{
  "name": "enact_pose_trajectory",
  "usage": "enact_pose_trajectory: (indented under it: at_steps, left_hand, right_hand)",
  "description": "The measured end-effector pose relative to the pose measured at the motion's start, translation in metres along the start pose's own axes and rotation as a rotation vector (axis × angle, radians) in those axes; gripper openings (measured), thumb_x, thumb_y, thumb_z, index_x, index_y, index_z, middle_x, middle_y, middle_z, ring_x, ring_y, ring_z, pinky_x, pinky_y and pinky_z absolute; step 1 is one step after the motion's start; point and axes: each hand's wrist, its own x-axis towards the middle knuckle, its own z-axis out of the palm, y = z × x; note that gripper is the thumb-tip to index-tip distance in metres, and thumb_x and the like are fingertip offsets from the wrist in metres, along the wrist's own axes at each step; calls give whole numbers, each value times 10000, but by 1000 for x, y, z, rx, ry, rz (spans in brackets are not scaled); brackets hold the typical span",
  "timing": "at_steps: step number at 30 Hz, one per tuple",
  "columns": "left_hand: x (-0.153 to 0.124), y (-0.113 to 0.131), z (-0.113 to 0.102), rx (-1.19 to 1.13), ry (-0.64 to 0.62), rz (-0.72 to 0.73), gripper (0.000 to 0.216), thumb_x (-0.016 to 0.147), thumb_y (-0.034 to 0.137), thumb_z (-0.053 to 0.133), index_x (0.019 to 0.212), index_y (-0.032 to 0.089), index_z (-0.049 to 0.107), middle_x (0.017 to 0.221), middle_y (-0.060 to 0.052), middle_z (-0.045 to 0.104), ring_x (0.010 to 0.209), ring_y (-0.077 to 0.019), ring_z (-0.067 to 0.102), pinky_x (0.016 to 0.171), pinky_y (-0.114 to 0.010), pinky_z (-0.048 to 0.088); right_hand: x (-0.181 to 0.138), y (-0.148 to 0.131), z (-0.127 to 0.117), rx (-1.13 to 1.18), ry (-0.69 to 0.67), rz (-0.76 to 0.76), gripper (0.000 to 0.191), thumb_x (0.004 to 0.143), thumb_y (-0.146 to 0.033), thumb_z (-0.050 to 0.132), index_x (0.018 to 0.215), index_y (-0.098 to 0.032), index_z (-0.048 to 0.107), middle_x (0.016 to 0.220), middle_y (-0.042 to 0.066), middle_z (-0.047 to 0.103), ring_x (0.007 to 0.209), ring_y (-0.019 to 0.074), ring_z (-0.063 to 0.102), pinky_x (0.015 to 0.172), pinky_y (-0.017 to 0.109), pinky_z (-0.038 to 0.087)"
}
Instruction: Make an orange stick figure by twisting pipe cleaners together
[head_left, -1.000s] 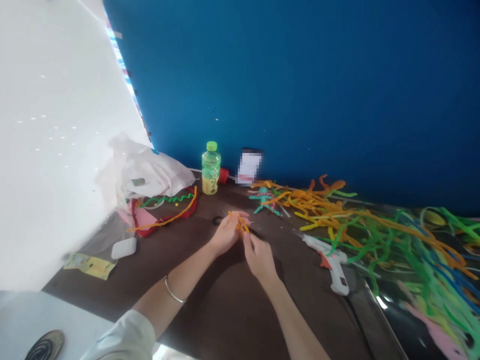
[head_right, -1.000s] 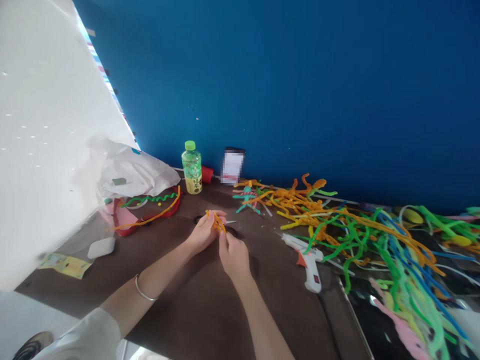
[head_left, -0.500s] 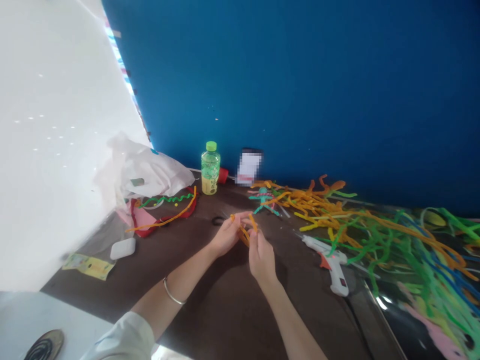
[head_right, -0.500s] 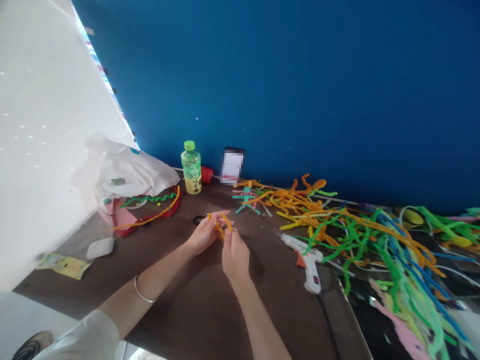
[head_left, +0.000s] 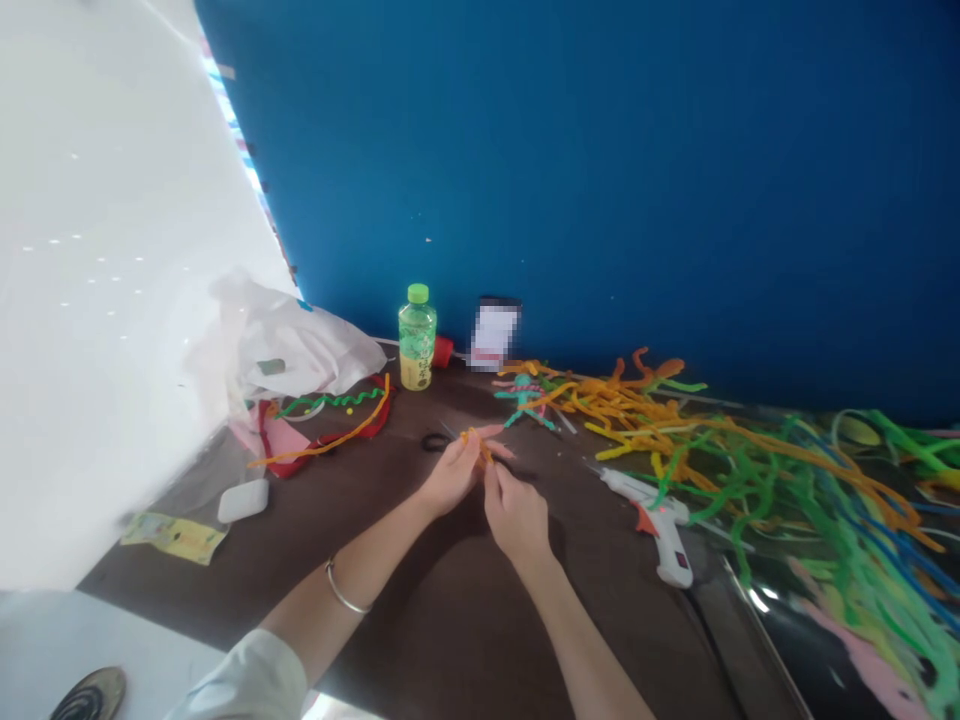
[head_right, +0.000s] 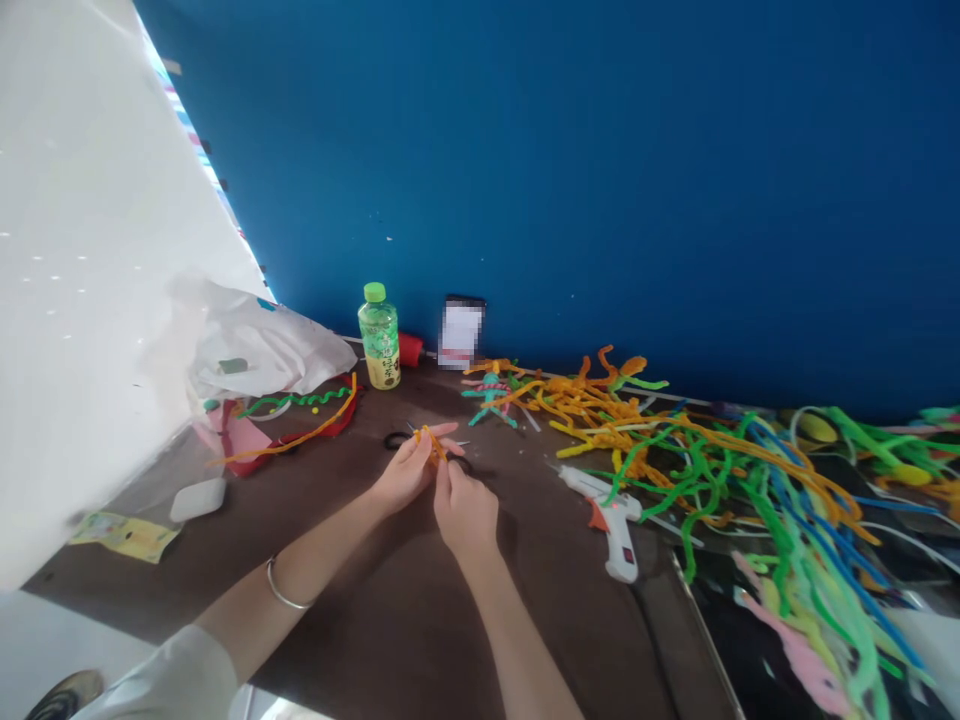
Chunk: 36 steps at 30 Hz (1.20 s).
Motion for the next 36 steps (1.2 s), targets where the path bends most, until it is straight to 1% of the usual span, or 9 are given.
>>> enact_pose_trajectory:
  at_steps: [4,7,11,16,22,25,28,32,36]
  left_hand:
    - [2,0,1,-31,22,17,328,783,461,483,729,142,534,771,-59,612,685,-122,523,679,-261,395]
    - [5,3,0,-117,90,26,333,790,437,484,609,164,421,760,-41,606,704,-119,524,693,-259,393]
    - [8,11,-3,-272,185,15,312,823,393,453,612,169,400,712,-18,574,752,-123,545,764,-276,396]
    - [10,26,-8,-499,261,29,339,878,336,358,583,169,354,493,61,295,494,-65,403,763,-281,414]
    - [15,36,-15,-579,294,25,361,904,258,290,557,164,323,498,70,165,411,-50,224,613,-224,396]
    - [16,36,-17,-629,281,19,363,902,221,302,544,164,298,493,72,134,401,-47,185,548,-193,366]
    - [17,35,-17,-667,295,20,357,908,246,281,568,155,337,492,77,100,386,-41,156,497,-171,341]
    - [19,34,-19,-597,355,67,280,886,286,358,659,141,436,491,87,72,369,-29,153,437,-141,293]
    - [18,33,-24,-537,414,79,182,814,302,512,773,125,514,480,102,70,354,-17,150,392,-124,249]
  right_hand:
    - [1,4,1,72,-19,-18,344,873,-304,295,776,-172,597,575,51,596,462,131,494,486,238,238]
    - [4,10,0,337,-54,-13,396,877,-386,280,697,-175,563,555,14,549,489,123,470,489,224,272]
    - [12,19,0,698,-70,-43,421,830,-475,357,591,-168,518,584,-1,506,564,126,470,520,218,343]
    - [20,33,-2,771,-4,-30,357,738,-469,513,575,-160,585,887,73,577,853,185,515,727,280,394]
    - [20,32,-3,1160,-223,202,390,745,-506,504,588,-150,537,552,-3,539,476,93,456,467,221,348]
    - [19,23,-1,1362,-254,368,388,703,-514,560,611,-137,546,587,24,594,419,76,463,383,191,303]
    - [18,16,3,1476,-229,470,340,637,-447,661,587,-124,565,584,40,617,439,77,510,391,176,348]
    - [16,12,9,1517,-148,485,310,604,-408,697,556,-120,594,560,33,619,478,86,553,475,190,442]
    - [11,8,10,1408,-74,375,295,623,-429,675,657,-142,615,575,28,642,502,123,594,531,237,487]
